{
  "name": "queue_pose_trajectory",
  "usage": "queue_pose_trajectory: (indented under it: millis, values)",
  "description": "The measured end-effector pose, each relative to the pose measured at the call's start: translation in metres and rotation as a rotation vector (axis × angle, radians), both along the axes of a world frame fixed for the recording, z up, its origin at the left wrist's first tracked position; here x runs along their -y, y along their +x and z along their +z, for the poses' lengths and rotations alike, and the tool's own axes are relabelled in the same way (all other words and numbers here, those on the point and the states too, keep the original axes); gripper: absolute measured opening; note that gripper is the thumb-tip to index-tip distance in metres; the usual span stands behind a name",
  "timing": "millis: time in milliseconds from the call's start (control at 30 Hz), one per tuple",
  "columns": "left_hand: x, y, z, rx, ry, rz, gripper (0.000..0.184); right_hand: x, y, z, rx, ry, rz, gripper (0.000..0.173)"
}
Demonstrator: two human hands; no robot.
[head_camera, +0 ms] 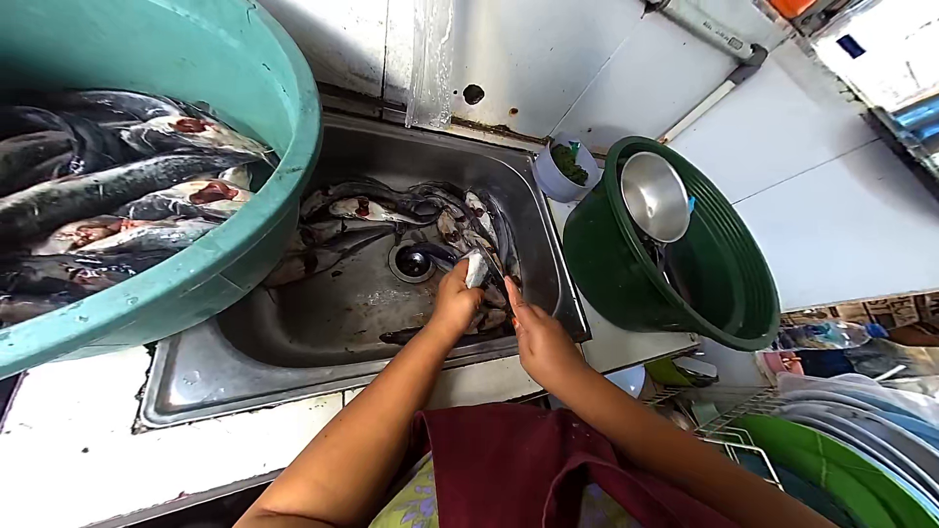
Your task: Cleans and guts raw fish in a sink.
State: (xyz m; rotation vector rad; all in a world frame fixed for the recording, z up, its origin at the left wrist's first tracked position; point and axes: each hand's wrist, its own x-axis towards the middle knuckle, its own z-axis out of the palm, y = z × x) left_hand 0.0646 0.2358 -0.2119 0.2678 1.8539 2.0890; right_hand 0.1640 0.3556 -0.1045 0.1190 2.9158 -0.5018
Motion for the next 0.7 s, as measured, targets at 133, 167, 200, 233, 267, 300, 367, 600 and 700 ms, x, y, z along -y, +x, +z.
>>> queue_pose_trajectory:
  millis: [133, 167, 200, 233, 267, 300, 367, 600, 700]
  values:
    - [-0.006, 0.006, -0.002, -0.055, 0.035, -0.047, 0.049, 0.012, -0.023, -0.002, -0.071, -0.110, -0.011, 0.060]
    - [-0.007, 0.005, -0.003, -0.060, 0.060, -0.047, 0.051, 0.016, -0.032, 0.000, -0.065, -0.135, -0.021, 0.061]
    - [-0.007, 0.005, -0.003, -0.058, 0.087, -0.044, 0.053, 0.018, -0.039, 0.002, -0.056, -0.159, -0.024, 0.061]
    - [-0.006, 0.005, -0.002, -0.050, 0.120, -0.044, 0.054, 0.018, -0.042, 0.005, -0.052, -0.189, -0.021, 0.061]
    - [-0.004, 0.006, -0.002, -0.039, 0.163, -0.052, 0.055, 0.016, -0.042, 0.007, -0.073, -0.232, -0.014, 0.060]
    - [-0.002, 0.006, -0.002, -0.026, 0.218, -0.065, 0.056, 0.012, -0.039, 0.007, -0.123, -0.283, -0.009, 0.059]
    - [-0.005, 0.005, -0.004, -0.003, 0.317, -0.053, 0.044, 0.001, -0.030, 0.007, -0.213, -0.368, -0.021, 0.058]
    - [-0.004, -0.004, -0.001, 0.203, 0.199, 0.067, 0.022, -0.026, 0.000, -0.003, -0.177, -0.362, -0.103, 0.056]
    - [-0.004, -0.005, -0.002, 0.221, 0.133, 0.061, 0.025, -0.028, 0.003, -0.005, -0.094, -0.288, -0.117, 0.055]
